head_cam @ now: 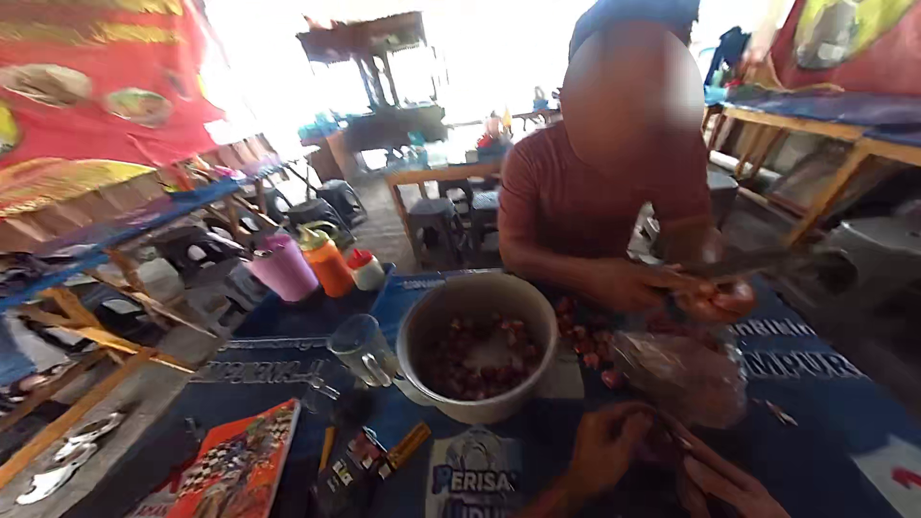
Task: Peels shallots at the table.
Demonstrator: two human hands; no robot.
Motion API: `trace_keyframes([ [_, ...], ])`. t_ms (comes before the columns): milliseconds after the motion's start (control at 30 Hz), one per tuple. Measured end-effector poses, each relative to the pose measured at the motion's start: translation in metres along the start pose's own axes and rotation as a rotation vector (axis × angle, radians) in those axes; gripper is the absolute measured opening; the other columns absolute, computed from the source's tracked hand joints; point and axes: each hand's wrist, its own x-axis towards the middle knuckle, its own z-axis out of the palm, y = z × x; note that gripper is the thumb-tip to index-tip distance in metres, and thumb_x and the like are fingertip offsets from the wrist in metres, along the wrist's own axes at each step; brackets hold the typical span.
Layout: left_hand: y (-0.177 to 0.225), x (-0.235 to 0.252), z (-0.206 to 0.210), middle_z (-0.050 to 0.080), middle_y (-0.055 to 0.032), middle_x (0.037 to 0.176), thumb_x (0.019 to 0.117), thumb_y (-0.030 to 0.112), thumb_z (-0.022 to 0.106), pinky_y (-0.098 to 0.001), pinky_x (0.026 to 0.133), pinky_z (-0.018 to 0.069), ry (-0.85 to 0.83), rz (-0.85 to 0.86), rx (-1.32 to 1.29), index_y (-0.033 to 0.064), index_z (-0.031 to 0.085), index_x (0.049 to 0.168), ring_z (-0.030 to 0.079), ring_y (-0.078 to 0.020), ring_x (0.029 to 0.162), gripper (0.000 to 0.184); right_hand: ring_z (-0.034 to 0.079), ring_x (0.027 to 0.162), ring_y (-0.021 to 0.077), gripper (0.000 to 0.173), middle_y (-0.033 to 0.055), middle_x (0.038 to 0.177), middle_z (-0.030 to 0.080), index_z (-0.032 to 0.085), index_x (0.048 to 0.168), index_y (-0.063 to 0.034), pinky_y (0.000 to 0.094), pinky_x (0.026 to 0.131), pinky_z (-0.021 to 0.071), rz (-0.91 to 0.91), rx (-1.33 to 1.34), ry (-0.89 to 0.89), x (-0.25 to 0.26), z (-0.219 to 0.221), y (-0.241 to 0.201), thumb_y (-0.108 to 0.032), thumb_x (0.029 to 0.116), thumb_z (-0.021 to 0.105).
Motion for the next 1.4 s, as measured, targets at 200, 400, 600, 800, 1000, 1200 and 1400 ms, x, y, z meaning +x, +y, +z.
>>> trace_keyframes([
  [200, 0.011, 0.000, -0.003, 0.072, -0.0097, 0.102, 0.1042, 0.013, 0.054, -0.0247, 0.074, 0.0585, -0.007, 0.002, 0.042, -0.0076, 0.063, 0.126, 0.068, -0.0066, 0.082, 0.031, 0.050, 0.045, 0.0048, 0.054, -0.0034, 0.069, 0.058, 0.040, 0.157, -0.0177, 0.0194, 0.038, 0.0443, 0.003, 0.042, 0.092, -0.003, 0.006, -0.001, -0.020, 0.1038, 0.044],
  [400, 0.011, 0.000, -0.003, 0.073, -0.0074, 0.100, 0.1011, 0.013, 0.059, -0.0231, 0.071, 0.0587, 0.008, 0.013, 0.064, -0.0063, 0.065, 0.123, 0.069, -0.0055, 0.080, 0.030, 0.052, 0.046, 0.0044, 0.056, -0.0026, 0.075, 0.062, 0.039, 0.158, -0.0173, 0.0187, 0.039, 0.0452, -0.033, 0.065, 0.020, -0.002, 0.007, 0.000, -0.021, 0.1033, 0.048],
  [600, 0.014, -0.001, -0.003, 0.073, -0.0062, 0.098, 0.0992, 0.013, 0.062, -0.0221, 0.070, 0.0587, 0.020, -0.018, 0.044, -0.0050, 0.065, 0.121, 0.069, -0.0056, 0.079, 0.028, 0.052, 0.047, 0.0046, 0.061, -0.0023, 0.076, 0.061, 0.033, 0.161, -0.0163, 0.0186, 0.039, 0.0457, -0.046, 0.052, -0.009, -0.002, 0.011, -0.001, -0.017, 0.1020, 0.049],
  [800, 0.011, -0.001, -0.004, 0.073, -0.0070, 0.101, 0.0988, 0.011, 0.062, -0.0216, 0.071, 0.0590, 0.006, 0.000, 0.044, -0.0061, 0.065, 0.122, 0.069, -0.0054, 0.081, 0.029, 0.051, 0.046, 0.0048, 0.058, -0.0022, 0.073, 0.060, 0.036, 0.159, -0.0140, 0.0188, 0.038, 0.0449, -0.042, 0.041, 0.016, -0.001, 0.011, -0.001, -0.015, 0.1023, 0.047],
  [1000, 0.016, -0.002, -0.005, 0.073, -0.0067, 0.102, 0.0997, 0.012, 0.061, -0.0198, 0.074, 0.0580, -0.015, -0.024, 0.060, -0.0066, 0.064, 0.123, 0.069, -0.0036, 0.081, 0.030, 0.051, 0.045, 0.0050, 0.052, -0.0013, 0.074, 0.061, 0.044, 0.155, -0.0111, 0.0191, 0.038, 0.0454, -0.007, 0.022, 0.120, -0.001, 0.013, -0.003, -0.012, 0.1034, 0.045],
  [1200, 0.016, 0.000, -0.005, 0.073, -0.0051, 0.097, 0.0975, 0.010, 0.065, -0.0206, 0.070, 0.0585, 0.018, -0.059, -0.004, -0.0045, 0.066, 0.119, 0.069, -0.0049, 0.078, 0.026, 0.050, 0.044, 0.0048, 0.055, -0.0022, 0.069, 0.058, 0.039, 0.158, -0.0117, 0.0184, 0.037, 0.0436, -0.036, 0.076, 0.064, -0.002, 0.012, -0.002, -0.013, 0.1024, 0.044],
  [1400, 0.014, 0.000, -0.005, 0.073, -0.0054, 0.096, 0.0946, 0.009, 0.069, -0.0224, 0.072, 0.0594, 0.037, -0.065, -0.038, -0.0049, 0.065, 0.116, 0.070, -0.0074, 0.080, 0.026, 0.051, 0.046, 0.0050, 0.060, -0.0033, 0.069, 0.055, 0.032, 0.161, -0.0143, 0.0181, 0.039, 0.0440, -0.031, 0.072, -0.011, -0.002, 0.012, -0.002, -0.016, 0.1023, 0.046],
])
